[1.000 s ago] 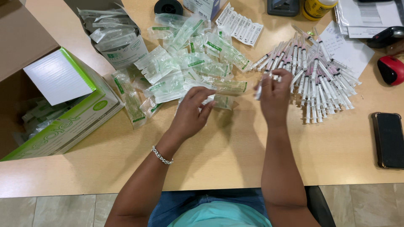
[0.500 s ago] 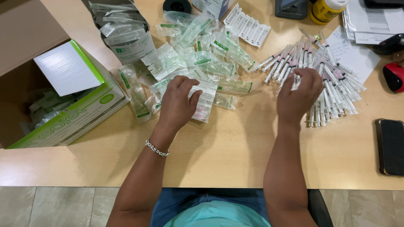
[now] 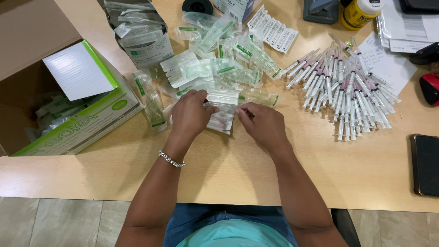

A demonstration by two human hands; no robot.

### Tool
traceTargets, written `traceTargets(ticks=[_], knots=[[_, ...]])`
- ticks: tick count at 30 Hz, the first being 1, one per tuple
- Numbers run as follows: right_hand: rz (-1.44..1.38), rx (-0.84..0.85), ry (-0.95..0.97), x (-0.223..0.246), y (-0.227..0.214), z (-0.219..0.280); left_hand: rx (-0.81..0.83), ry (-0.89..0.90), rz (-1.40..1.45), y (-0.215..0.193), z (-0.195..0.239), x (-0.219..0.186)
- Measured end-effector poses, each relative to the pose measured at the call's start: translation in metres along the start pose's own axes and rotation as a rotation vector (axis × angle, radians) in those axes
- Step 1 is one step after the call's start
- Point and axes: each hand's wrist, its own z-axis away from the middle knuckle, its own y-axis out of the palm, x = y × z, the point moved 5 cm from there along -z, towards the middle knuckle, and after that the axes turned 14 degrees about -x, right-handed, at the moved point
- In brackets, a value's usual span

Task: The person unpacks syringes and needles from sealed plastic wrappers and assembles them by attaching the needle to the syringe barrel. The person places the assembled syringes on the table and continues the process with additional units from a box.

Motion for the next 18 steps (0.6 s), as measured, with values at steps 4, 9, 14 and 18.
traceTargets(ticks=[4, 9, 14, 18], knots=[[-0.166, -0.019, 0.087, -0.013, 0.009, -0.005, -0.168, 0.128, 0.224, -0.005, -0.001, -0.004], [-0.615, 0.005, 0.123, 0.014, -0.010, 0.002, 0.000, -0.176, 0.747, -0.002, 0.002, -0.013], [-0.860, -0.032, 0.117, 0.007, -0.005, -0.001, 0.129, -0.322, 1.047, 0.023, 0.003, -0.004], [-0.968, -0.025, 0.140, 0.009, -0.014, -0.009, 0.246, -0.442, 1.162, 0.043, 0.007, -0.006]])
